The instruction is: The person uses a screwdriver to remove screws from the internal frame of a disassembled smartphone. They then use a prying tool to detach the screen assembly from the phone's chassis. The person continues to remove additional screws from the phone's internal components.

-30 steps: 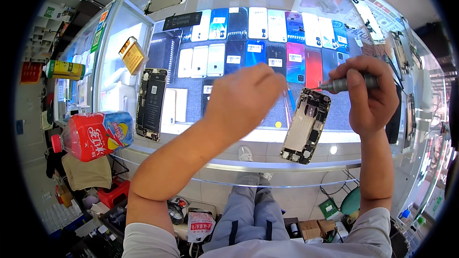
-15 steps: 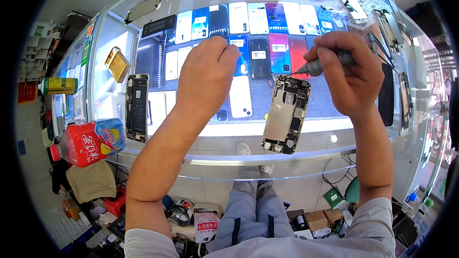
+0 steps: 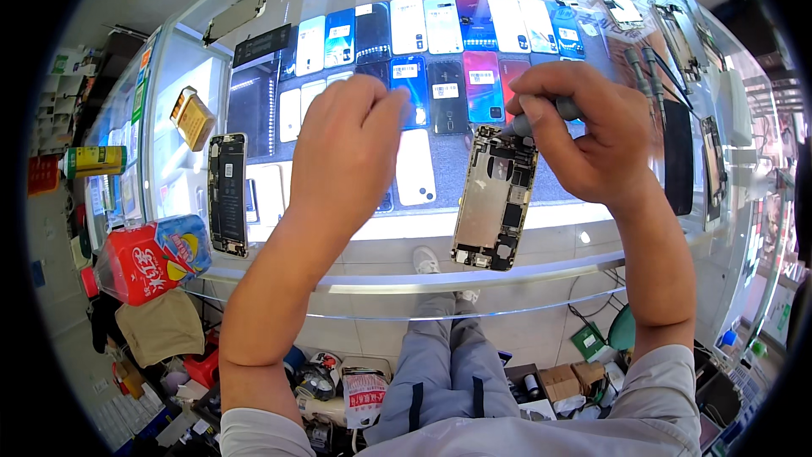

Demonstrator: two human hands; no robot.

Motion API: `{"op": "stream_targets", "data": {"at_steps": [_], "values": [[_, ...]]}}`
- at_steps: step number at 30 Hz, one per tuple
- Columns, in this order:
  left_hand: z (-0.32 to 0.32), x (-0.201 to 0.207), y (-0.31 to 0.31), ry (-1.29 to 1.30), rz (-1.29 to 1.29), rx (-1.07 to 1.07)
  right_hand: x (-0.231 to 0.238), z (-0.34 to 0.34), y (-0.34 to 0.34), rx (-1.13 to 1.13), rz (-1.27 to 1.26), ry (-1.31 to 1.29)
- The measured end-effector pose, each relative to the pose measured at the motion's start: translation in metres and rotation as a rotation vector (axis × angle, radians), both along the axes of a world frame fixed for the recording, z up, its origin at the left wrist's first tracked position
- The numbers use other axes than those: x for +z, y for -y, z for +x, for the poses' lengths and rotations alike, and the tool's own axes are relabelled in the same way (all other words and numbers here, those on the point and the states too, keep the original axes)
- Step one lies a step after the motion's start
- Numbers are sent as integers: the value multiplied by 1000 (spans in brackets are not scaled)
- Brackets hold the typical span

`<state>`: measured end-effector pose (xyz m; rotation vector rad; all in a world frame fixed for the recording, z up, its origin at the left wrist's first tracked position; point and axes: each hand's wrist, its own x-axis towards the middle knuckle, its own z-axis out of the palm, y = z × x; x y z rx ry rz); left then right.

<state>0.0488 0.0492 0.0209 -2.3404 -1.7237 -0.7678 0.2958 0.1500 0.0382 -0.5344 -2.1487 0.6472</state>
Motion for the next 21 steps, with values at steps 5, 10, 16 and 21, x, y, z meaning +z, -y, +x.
{"op": "stream_targets", "data": {"at_steps": [5,10,16,21], "values": [[19,0,12,209,-33,-452,0,-1,0,17,50,29],[23,-4,12,252,-144,-662,1,-1,0,48,49,85],[22,-1,14,233,-213,-672,-5,-4,0,-1,66,18],[20,-2,15,230,-236,-674,-4,-4,0,-9,61,46]]}}
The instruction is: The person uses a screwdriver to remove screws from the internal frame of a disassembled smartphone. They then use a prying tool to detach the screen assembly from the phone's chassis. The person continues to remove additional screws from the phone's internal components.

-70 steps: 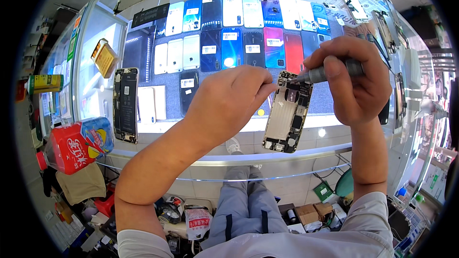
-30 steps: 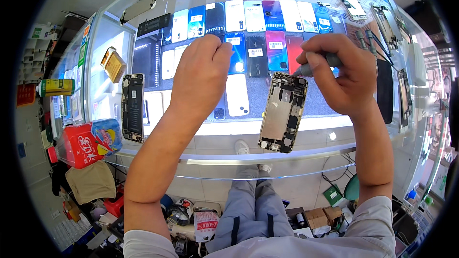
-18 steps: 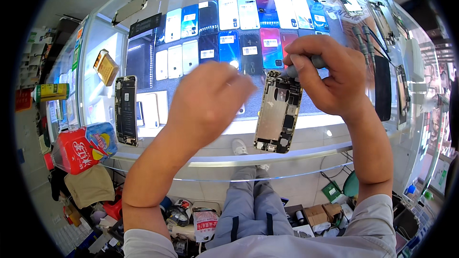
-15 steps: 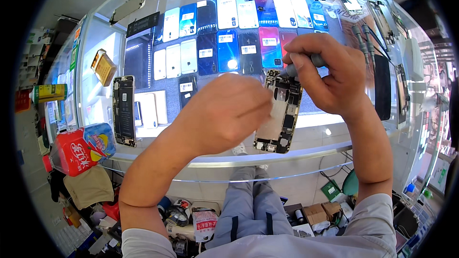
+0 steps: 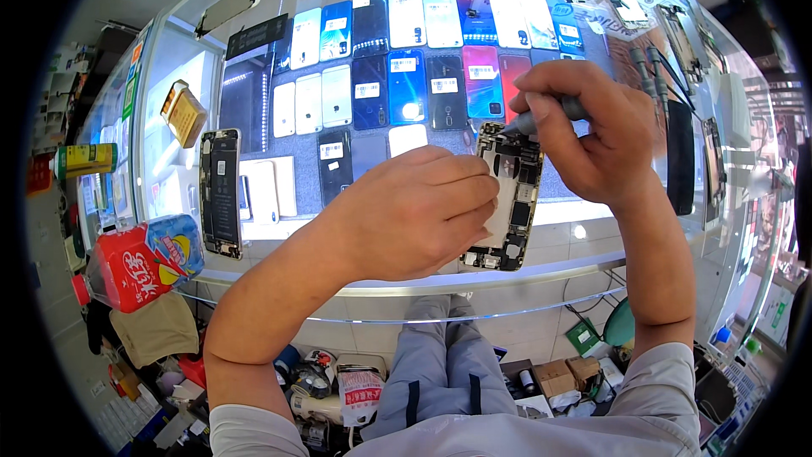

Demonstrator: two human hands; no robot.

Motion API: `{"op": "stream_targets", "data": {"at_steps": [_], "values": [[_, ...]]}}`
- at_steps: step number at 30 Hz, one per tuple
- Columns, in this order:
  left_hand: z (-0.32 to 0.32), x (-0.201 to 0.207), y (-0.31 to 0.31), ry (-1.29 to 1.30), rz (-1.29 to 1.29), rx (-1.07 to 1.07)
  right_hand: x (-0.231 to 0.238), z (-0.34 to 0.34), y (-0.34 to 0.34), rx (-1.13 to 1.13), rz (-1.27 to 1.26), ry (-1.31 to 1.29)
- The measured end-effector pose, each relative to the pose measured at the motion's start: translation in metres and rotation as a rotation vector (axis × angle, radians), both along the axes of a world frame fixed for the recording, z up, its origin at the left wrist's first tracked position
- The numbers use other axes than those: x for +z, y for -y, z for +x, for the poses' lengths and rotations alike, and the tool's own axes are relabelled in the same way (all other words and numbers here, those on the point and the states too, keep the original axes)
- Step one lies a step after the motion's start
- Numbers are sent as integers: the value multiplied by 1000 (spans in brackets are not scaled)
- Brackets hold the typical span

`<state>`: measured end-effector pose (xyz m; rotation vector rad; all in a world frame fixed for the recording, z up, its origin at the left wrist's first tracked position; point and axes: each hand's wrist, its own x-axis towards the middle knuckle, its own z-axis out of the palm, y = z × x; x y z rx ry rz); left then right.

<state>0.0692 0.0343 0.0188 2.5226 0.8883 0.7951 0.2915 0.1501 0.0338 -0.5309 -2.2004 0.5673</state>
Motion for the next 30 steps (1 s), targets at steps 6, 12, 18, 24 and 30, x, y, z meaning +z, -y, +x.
{"op": "stream_targets", "data": {"at_steps": [6,12,18,24,30], "values": [[0,0,1,-11,-3,2,1,-1,2,-5,-22,-26],[0,-1,1,-18,-13,8,3,-3,3,-15,33,22],[0,-2,2,-40,33,20,26,-9,10,76,327,349],[3,-3,2,17,100,83,35,-19,6,261,191,232],[7,-5,1,37,35,91,34,-10,6,141,228,303]]}}
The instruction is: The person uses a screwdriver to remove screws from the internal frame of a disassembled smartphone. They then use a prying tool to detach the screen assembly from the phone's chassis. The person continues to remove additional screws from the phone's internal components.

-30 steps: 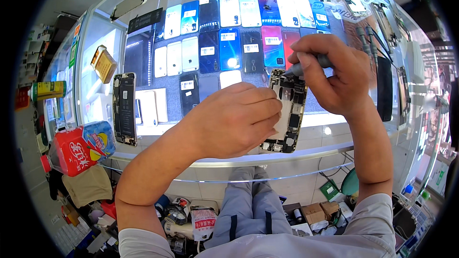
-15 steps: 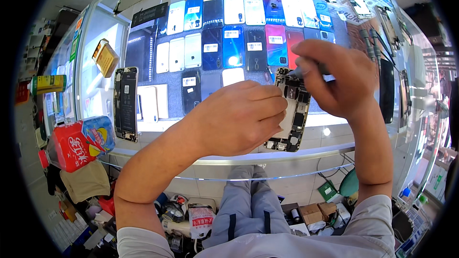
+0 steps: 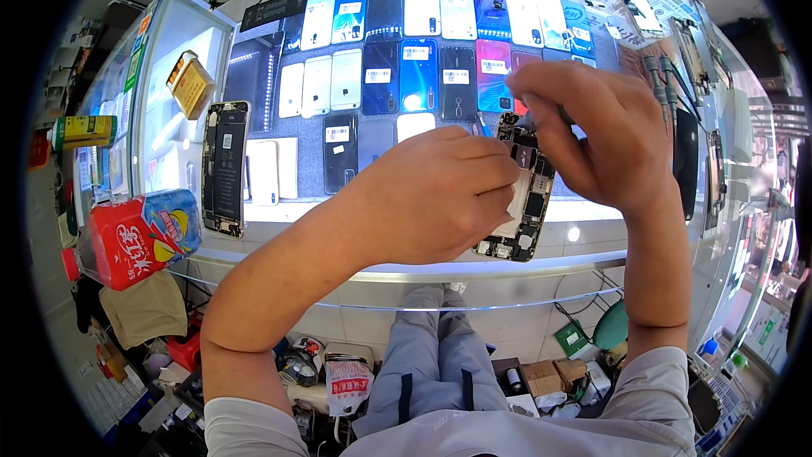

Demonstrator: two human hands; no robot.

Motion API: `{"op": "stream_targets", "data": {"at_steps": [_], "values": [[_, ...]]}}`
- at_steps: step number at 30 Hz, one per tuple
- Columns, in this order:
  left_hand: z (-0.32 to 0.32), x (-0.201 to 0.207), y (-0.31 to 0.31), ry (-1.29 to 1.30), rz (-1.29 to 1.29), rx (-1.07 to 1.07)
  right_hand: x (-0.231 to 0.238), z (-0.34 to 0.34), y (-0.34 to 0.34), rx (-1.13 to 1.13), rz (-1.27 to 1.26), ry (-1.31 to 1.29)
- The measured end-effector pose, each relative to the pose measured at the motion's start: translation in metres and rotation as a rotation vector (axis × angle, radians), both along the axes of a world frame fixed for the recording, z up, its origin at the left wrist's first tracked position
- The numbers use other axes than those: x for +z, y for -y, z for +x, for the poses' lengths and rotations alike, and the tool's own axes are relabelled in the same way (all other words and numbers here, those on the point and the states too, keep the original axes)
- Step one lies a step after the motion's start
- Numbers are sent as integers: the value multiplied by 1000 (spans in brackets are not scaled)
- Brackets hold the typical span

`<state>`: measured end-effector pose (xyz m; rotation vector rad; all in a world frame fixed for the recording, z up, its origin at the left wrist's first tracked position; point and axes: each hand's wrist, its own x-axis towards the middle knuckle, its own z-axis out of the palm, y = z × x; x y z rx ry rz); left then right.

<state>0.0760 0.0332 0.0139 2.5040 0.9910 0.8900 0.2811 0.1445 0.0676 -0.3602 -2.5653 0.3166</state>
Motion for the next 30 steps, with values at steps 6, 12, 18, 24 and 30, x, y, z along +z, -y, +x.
{"op": "stream_targets", "data": {"at_steps": [6,12,18,24,30], "values": [[-1,3,-2,-38,21,-12,0,2,-1,23,-56,-33],[-1,7,-1,-28,-89,5,-15,3,0,-65,-129,-191],[-3,9,-2,236,-101,236,-8,20,-3,-48,-283,-299],[2,5,-7,264,-29,398,-12,17,2,31,-362,-368],[-1,1,-7,238,-42,385,-15,16,2,-70,-526,-447]]}}
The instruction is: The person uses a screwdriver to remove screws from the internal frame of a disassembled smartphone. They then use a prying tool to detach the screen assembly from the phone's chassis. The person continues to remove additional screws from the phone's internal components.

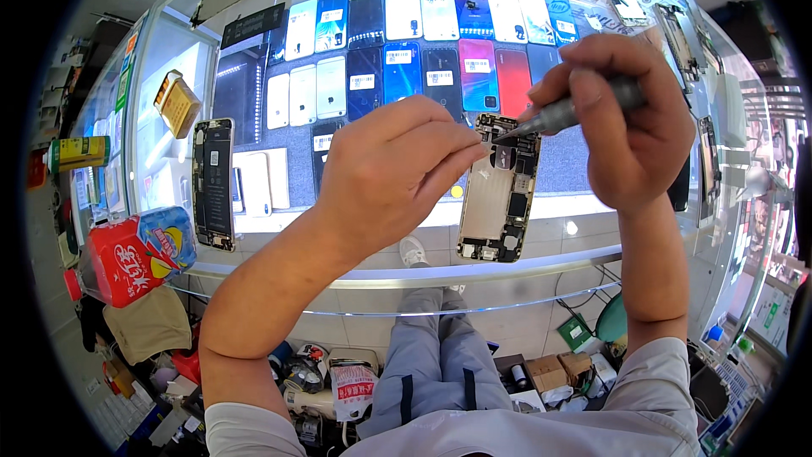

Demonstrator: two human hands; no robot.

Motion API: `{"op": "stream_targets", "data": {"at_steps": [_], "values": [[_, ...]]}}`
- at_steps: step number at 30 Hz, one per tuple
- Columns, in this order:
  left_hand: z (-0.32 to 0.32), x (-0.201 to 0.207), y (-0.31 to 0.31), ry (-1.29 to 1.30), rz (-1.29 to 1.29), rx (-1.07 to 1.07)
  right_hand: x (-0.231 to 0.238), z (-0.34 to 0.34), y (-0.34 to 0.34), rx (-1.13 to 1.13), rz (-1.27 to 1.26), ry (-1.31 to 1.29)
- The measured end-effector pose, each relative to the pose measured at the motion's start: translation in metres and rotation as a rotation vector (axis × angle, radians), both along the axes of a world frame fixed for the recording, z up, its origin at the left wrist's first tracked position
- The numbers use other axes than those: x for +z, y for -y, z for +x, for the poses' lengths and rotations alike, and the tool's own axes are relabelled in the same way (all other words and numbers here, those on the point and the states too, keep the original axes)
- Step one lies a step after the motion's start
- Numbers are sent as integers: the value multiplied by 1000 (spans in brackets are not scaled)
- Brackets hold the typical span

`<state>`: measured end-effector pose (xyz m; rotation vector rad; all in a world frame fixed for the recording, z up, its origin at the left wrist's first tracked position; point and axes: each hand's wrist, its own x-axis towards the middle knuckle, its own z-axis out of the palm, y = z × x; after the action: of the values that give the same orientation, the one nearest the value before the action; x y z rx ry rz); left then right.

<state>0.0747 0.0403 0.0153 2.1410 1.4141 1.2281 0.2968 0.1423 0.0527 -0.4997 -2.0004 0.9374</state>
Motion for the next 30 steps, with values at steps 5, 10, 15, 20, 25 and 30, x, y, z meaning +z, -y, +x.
{"op": "stream_targets", "data": {"at_steps": [5,10,15,20,25,30], "values": [[-1,-3,-1,-137,79,-178,-6,-2,-5,-134,227,233],[2,-6,1,-186,84,-248,-11,-5,-7,-136,328,204],[5,-8,1,-238,98,-242,-12,-5,-8,-138,348,218],[5,-8,1,-256,95,-243,-12,-4,-7,-133,330,241],[4,-7,2,-256,90,-241,-12,-7,-7,-139,365,214],[5,-7,3,-247,78,-239,-4,-5,-6,-99,400,300]]}}
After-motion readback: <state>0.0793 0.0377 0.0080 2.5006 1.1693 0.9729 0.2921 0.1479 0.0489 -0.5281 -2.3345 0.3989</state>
